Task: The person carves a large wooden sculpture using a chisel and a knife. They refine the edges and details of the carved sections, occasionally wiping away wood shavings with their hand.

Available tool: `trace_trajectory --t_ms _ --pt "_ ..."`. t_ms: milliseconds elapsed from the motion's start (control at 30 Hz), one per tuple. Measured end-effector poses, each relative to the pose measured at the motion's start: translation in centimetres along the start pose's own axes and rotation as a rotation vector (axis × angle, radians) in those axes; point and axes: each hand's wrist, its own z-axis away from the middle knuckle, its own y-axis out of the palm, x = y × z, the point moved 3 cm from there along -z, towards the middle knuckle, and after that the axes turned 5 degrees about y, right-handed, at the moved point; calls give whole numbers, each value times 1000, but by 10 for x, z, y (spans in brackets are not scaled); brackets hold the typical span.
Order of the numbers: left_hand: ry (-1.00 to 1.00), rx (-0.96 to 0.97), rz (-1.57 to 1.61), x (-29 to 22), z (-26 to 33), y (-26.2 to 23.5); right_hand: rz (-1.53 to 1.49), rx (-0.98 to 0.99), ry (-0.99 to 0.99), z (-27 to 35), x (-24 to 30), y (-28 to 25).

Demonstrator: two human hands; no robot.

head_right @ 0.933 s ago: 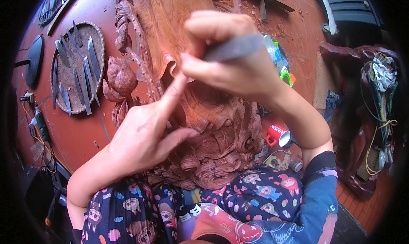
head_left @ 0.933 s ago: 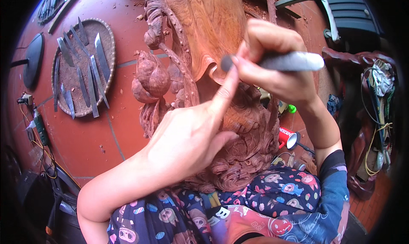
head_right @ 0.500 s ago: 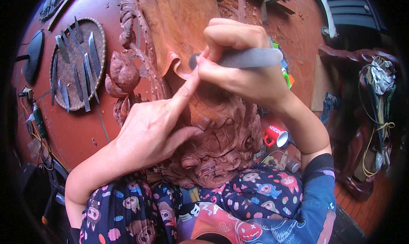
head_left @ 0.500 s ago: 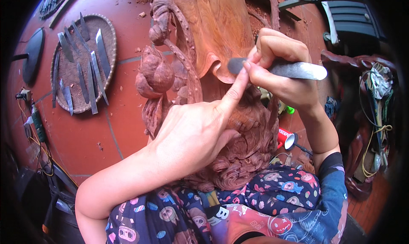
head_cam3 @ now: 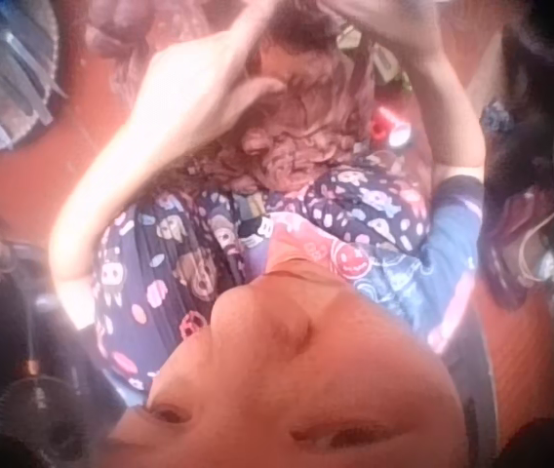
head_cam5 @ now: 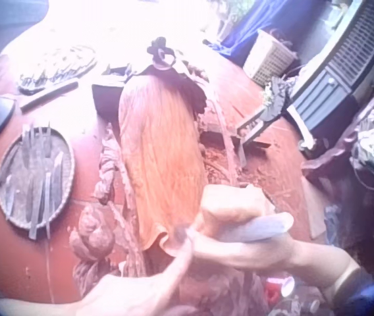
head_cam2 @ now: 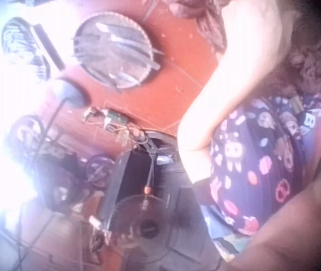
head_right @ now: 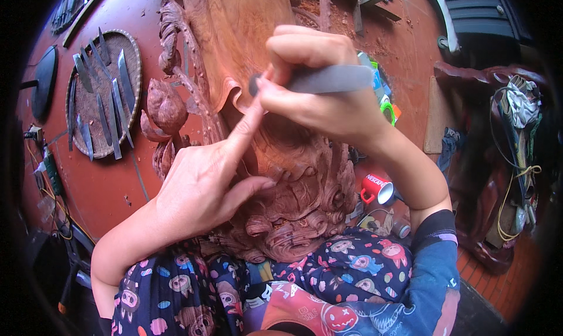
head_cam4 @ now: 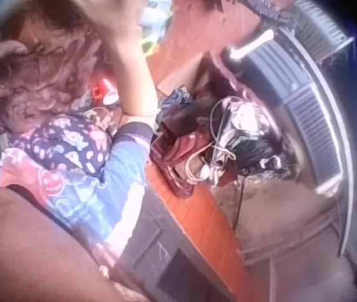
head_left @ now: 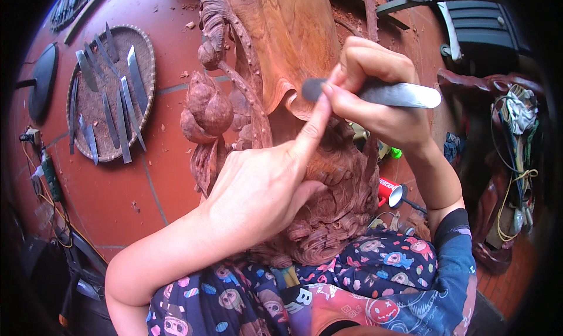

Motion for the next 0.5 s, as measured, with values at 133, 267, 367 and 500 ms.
trace_trajectory --t_ms 133,267,367,500 --pt "3 -158 -19 4 -4 -3 10 -35 26 -17 4 1" --pt "-19 -25 -101 -1 -3 -2 13 51 -2 0 -6 -3" --pt "-24 -83 -57 1 -1 -3 41 39 0 -10 1 -4" --pt "-65 -84 -53 3 -5 -4 -35 -20 -36 -11 -7 4"
